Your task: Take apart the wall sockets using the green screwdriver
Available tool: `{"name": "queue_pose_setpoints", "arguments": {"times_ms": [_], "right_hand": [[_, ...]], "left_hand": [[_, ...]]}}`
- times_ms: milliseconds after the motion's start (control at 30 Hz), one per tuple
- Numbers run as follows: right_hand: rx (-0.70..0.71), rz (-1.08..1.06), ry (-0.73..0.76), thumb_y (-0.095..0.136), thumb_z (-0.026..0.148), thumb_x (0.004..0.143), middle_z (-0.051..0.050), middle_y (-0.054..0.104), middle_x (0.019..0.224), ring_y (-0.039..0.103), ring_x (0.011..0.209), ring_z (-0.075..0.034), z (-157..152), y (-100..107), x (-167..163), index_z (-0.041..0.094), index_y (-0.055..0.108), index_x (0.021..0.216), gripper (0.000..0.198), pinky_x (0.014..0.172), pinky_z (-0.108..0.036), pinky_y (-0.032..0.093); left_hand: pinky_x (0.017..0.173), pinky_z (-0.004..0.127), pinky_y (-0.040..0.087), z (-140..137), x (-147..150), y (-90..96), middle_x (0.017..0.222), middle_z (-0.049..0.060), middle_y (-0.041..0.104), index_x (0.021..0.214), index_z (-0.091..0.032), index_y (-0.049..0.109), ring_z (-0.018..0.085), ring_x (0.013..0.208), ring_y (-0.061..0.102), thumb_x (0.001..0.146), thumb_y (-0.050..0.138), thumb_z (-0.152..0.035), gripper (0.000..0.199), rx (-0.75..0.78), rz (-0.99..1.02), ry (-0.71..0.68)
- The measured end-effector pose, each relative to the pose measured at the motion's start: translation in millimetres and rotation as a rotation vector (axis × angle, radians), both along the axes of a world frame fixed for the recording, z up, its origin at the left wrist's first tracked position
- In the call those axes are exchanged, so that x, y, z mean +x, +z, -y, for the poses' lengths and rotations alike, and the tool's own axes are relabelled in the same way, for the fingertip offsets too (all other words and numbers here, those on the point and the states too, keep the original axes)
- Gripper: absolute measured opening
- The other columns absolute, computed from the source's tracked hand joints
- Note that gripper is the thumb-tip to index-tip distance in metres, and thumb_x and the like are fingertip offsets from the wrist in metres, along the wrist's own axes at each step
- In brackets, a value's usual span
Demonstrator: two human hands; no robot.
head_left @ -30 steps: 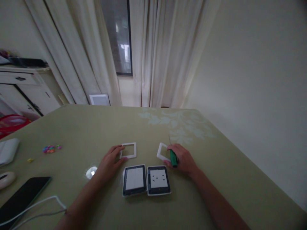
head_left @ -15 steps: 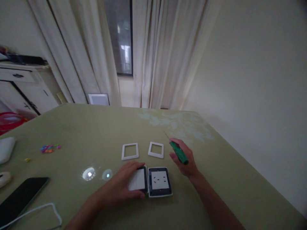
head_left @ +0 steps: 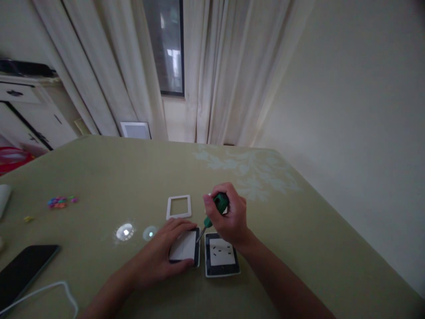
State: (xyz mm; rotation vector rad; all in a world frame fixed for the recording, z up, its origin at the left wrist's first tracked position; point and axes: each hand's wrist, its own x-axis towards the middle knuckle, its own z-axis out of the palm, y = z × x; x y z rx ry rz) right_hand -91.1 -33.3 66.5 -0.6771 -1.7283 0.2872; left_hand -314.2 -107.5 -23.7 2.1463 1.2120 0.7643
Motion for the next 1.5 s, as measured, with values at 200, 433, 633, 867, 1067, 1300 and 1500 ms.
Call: {"name": "queue_pose_setpoints", "arguments": {"times_ms": [200,433,633,867,1067,1300,1500], "right_hand": [[0.028,-0.014,-0.007,0.064,0.022,0.102,0.007,0.060,0.071,0.055,0.053,-0.008,1.2,-5.8,2.4,0.025,0.056,0.095,0.010,0.052,-0.019,0.046],[0.220,0.064,0.121,0.066,0.023,0.095,0.004,0.062,0.067,0.060,0.054,-0.014,3.7,-4.4,16.5,0.027,0.057,0.093,0.010,0.053,-0.027,0.047],[0.253,0.475,0.064,0.059,0.030,0.106,0.005,0.054,0.060,0.048,0.050,-0.013,14.2,30.3,33.7,0.025,0.052,0.078,0.029,0.052,-0.031,0.032],[-0.084,0.631,0.047,0.060,0.035,0.108,0.004,0.056,0.060,0.050,0.050,-0.011,27.8,44.4,52.8,0.022,0.059,0.075,0.035,0.053,-0.028,0.031],[-0.300,0.442,0.195,0.062,0.032,0.106,0.002,0.070,0.077,0.062,0.065,-0.012,48.1,20.2,89.3,0.022,0.073,0.091,0.022,0.064,-0.025,0.044],[-0.423,0.221,-0.015,0.048,0.053,0.111,0.000,0.064,0.066,0.058,0.056,-0.015,45.6,-38.7,113.1,0.019,0.073,0.085,0.048,0.054,-0.026,0.044],[-0.460,0.152,-0.103,0.046,0.061,0.109,0.002,0.055,0.057,0.052,0.050,-0.016,43.7,-63.3,111.9,0.019,0.073,0.082,0.058,0.048,-0.026,0.040]], "left_hand": [[0.123,0.054,0.050,1.7,10.6,-0.1,0.156,0.011,0.062,0.157,-0.033,0.055,0.036,0.145,0.056,0.095,0.081,-0.042,0.067,0.023,-0.038,-0.011],[0.118,0.053,0.053,5.3,19.1,4.1,0.151,0.011,0.065,0.152,-0.030,0.059,0.036,0.139,0.059,0.095,0.077,-0.040,0.060,0.094,-0.132,0.023],[0.111,0.058,0.056,7.5,29.2,-2.8,0.147,0.016,0.069,0.151,-0.027,0.060,0.040,0.131,0.064,0.098,0.070,-0.038,0.055,0.234,-0.193,0.059],[0.114,0.056,0.053,3.4,28.8,-10.0,0.146,0.016,0.070,0.154,-0.025,0.059,0.038,0.133,0.065,0.100,0.069,-0.038,0.056,0.262,-0.172,0.064],[0.116,0.058,0.053,-1.5,26.0,-15.6,0.147,0.017,0.070,0.151,-0.021,0.060,0.039,0.135,0.064,0.100,0.067,-0.038,0.054,0.276,-0.169,0.038],[0.117,0.057,0.052,-7.1,25.4,-14.5,0.143,0.014,0.073,0.144,-0.023,0.066,0.038,0.134,0.066,0.096,0.069,-0.039,0.050,0.269,-0.142,0.047],[0.115,0.057,0.054,-8.7,26.6,-14.9,0.139,0.015,0.076,0.137,-0.021,0.067,0.038,0.130,0.069,0.096,0.069,-0.038,0.045,0.289,-0.152,0.062]]}}
